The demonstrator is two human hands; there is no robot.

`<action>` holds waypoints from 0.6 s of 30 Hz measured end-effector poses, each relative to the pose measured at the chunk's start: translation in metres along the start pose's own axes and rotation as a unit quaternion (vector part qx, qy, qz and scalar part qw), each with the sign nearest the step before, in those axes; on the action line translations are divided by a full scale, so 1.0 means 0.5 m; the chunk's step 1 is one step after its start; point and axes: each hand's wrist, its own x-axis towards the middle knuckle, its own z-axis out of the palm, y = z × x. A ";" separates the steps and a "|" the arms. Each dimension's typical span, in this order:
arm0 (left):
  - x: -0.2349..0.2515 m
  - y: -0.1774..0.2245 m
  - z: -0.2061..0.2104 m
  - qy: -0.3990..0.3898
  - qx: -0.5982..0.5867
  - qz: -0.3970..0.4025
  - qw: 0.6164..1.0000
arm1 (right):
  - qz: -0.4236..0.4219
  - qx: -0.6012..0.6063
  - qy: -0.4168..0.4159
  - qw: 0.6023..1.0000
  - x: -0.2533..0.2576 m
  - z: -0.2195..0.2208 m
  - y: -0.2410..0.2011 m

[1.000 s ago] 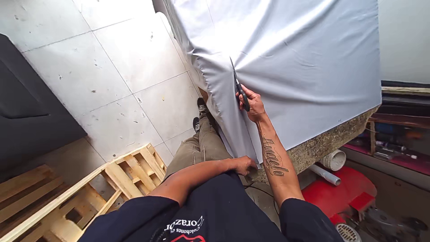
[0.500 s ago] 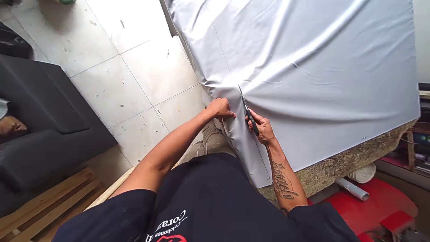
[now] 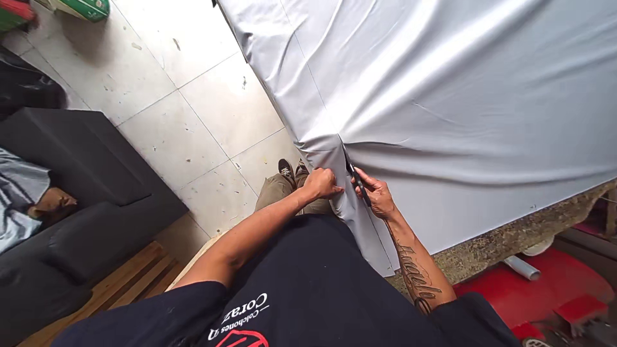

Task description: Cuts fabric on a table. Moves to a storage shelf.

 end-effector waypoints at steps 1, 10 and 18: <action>0.001 0.000 -0.001 -0.001 0.002 0.001 1.000 | -0.006 -0.005 -0.004 1.000 0.015 0.004 -0.006; 0.001 -0.006 -0.010 -0.032 -0.010 0.012 0.999 | -0.015 -0.001 -0.007 1.000 0.086 0.025 -0.020; 0.009 -0.027 -0.035 -0.098 -0.029 0.085 0.991 | -0.024 0.030 0.007 0.999 0.176 0.066 -0.061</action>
